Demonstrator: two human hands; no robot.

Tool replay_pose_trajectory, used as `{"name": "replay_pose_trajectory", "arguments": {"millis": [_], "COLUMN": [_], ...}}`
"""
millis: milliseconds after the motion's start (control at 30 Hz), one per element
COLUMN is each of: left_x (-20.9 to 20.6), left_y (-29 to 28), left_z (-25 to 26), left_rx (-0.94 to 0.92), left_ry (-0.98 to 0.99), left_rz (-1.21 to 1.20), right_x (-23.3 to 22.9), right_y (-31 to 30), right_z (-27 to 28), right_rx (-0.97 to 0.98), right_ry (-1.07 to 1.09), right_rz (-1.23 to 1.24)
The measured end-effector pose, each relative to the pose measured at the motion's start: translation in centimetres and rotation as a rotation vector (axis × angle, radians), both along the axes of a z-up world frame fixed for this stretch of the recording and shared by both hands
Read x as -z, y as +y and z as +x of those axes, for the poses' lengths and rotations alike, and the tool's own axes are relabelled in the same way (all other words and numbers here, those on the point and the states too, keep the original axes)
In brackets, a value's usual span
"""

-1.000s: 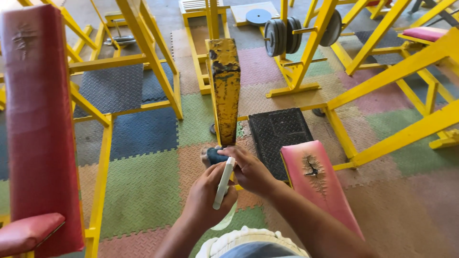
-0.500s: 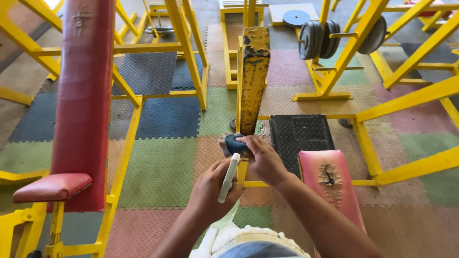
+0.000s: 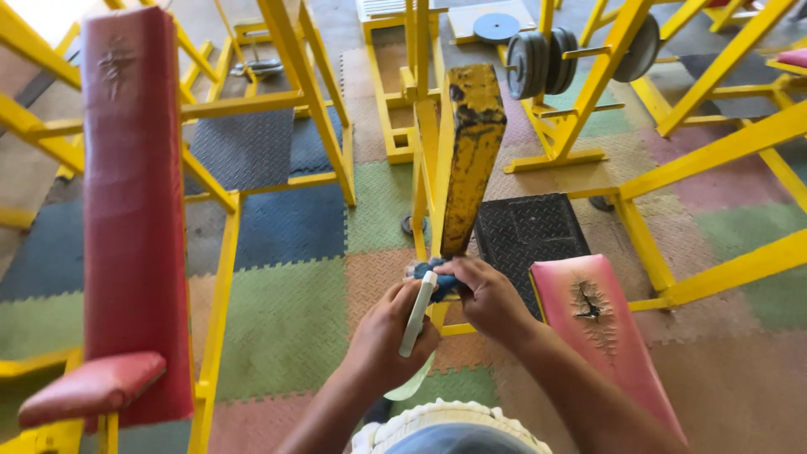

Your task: Wiping down gym machines and benches using a spray bottle and a cloth.

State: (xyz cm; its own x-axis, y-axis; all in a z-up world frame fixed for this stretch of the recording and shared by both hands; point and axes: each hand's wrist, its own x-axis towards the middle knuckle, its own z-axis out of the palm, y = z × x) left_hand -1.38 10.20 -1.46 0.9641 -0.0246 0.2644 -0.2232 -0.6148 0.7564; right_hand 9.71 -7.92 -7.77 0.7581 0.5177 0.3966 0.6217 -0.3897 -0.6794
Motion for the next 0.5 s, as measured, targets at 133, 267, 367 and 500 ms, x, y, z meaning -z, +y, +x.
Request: {"name": "replay_pose_trajectory", "arguments": {"millis": [133, 267, 367, 500], "left_x": [-1.1, 0.0, 0.6, 0.3], "left_y": [3.4, 6.9, 9.3, 12.1], "left_z": [2.2, 4.2, 5.7, 7.1], "left_rx": [0.071, 0.122, 0.185, 0.254], "left_ry": [0.079, 0.102, 0.023, 0.02], "left_rz": [-0.044, -0.043, -0.027, -0.06], "right_x": [-2.1, -1.5, -1.4, -3.0], "right_y": [3.1, 6.2, 8.1, 10.5], "right_z": [-0.4, -0.7, -1.2, -1.1], "right_rx": [0.127, 0.28, 0.337, 0.416], "right_ry": [0.216, -0.007, -0.185, -0.185], "right_rz": [-0.03, -0.318, -0.474, -0.614]}}
